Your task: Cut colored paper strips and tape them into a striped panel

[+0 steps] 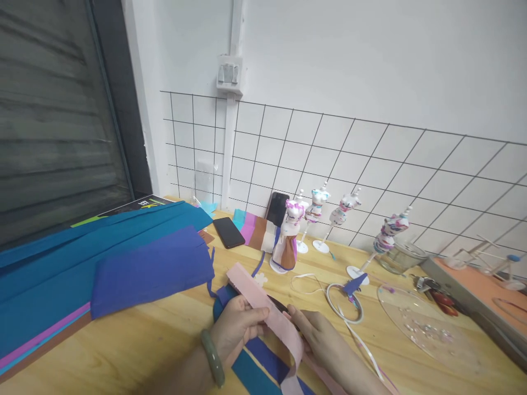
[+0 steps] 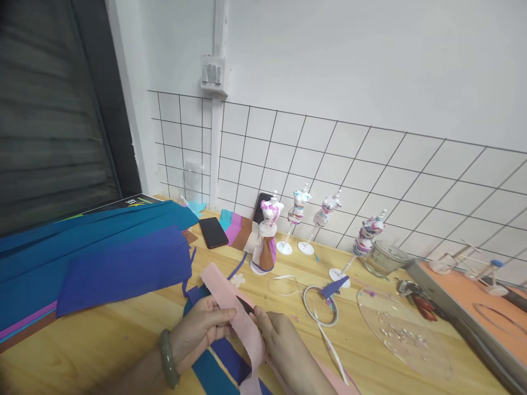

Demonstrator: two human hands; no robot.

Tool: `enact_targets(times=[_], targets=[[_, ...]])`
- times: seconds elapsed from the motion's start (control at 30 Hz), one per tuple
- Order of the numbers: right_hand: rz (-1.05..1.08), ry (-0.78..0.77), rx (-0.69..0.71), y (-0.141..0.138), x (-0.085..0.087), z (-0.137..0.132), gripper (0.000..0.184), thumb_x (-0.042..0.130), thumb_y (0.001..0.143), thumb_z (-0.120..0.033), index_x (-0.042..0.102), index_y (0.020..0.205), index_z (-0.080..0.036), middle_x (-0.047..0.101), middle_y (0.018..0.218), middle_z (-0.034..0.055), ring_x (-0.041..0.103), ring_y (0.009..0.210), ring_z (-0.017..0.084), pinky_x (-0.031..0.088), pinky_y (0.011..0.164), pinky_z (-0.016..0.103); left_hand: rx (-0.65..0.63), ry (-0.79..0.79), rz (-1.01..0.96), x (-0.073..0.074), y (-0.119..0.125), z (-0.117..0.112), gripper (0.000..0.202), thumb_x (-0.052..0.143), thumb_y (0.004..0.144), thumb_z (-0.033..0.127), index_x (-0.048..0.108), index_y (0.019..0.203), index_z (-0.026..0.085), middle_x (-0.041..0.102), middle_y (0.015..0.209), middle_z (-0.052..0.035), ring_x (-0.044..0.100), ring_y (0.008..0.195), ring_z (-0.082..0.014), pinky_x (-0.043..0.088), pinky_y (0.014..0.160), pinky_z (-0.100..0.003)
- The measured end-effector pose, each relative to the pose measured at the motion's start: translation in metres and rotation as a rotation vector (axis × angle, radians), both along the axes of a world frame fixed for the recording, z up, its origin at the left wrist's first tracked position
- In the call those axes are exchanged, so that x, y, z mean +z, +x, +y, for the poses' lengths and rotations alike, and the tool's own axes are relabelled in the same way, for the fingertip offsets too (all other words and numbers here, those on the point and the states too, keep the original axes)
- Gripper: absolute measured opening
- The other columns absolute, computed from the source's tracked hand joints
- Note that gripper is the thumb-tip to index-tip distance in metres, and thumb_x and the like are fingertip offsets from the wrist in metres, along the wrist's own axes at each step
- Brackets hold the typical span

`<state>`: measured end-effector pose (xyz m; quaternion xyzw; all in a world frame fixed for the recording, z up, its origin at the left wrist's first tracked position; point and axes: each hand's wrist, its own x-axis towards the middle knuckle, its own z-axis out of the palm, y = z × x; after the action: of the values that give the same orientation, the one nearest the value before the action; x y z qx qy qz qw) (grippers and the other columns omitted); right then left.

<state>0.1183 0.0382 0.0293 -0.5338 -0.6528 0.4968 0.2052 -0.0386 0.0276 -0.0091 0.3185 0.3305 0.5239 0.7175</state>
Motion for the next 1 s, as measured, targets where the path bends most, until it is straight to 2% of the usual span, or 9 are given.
enact_targets(times=[0.23, 0.5, 0.63, 0.83, 1.0], targets=[[0.054, -0.028, -0.017, 0.003, -0.012, 0.002, 0.052, 0.043, 0.074, -0.072, 0.035, 0.058, -0.023, 0.023, 0.053, -0.0074, 0.018, 0.05, 0.01, 0.021, 0.047, 0.024, -0.004, 0.002, -0.005, -0.001, 0.0, 0.0, 0.021, 0.073, 0.069, 0.021, 0.068, 0.086, 0.008, 0.074, 0.088, -0.0156, 0.069, 0.083, -0.0256, 0.051, 0.079, -0.036], [0.072, -0.014, -0.024, 0.004, -0.017, 0.005, 0.047, 0.046, 0.077, -0.064, 0.039, 0.059, -0.022, 0.027, 0.057, -0.0052, 0.021, 0.054, 0.011, 0.023, 0.05, 0.025, 0.0, -0.002, -0.007, -0.003, 0.0, 0.001, 0.022, 0.073, 0.069, 0.021, 0.066, 0.087, 0.009, 0.073, 0.088, -0.0152, 0.069, 0.083, -0.0253, 0.051, 0.078, -0.036], [0.076, 0.011, -0.018, 0.007, -0.019, 0.004, 0.045, 0.04, 0.08, -0.061, 0.04, 0.061, -0.021, 0.03, 0.06, -0.004, 0.024, 0.055, 0.011, 0.024, 0.051, 0.025, 0.009, -0.009, -0.002, -0.004, 0.0, 0.001, 0.021, 0.074, 0.068, 0.021, 0.066, 0.084, 0.009, 0.073, 0.087, -0.0143, 0.069, 0.082, -0.0246, 0.051, 0.076, -0.034], [0.029, 0.034, 0.009, 0.004, -0.012, 0.002, 0.048, 0.037, 0.077, -0.067, 0.039, 0.059, -0.022, 0.033, 0.058, -0.0035, 0.029, 0.055, 0.013, 0.03, 0.053, 0.025, 0.0, -0.006, -0.005, -0.002, -0.001, 0.0, 0.022, 0.073, 0.068, 0.021, 0.067, 0.085, 0.008, 0.073, 0.089, -0.0154, 0.068, 0.084, -0.0251, 0.051, 0.079, -0.036], [-0.1, 0.084, -0.036, 0.013, -0.004, 0.001, 0.052, 0.034, 0.079, -0.069, 0.03, 0.054, -0.024, 0.027, 0.052, -0.0058, 0.027, 0.051, 0.012, 0.028, 0.051, 0.025, 0.014, -0.008, -0.004, -0.004, -0.001, 0.001, 0.025, 0.075, 0.066, 0.021, 0.067, 0.086, 0.009, 0.073, 0.089, -0.0147, 0.068, 0.083, -0.0242, 0.051, 0.078, -0.034]])
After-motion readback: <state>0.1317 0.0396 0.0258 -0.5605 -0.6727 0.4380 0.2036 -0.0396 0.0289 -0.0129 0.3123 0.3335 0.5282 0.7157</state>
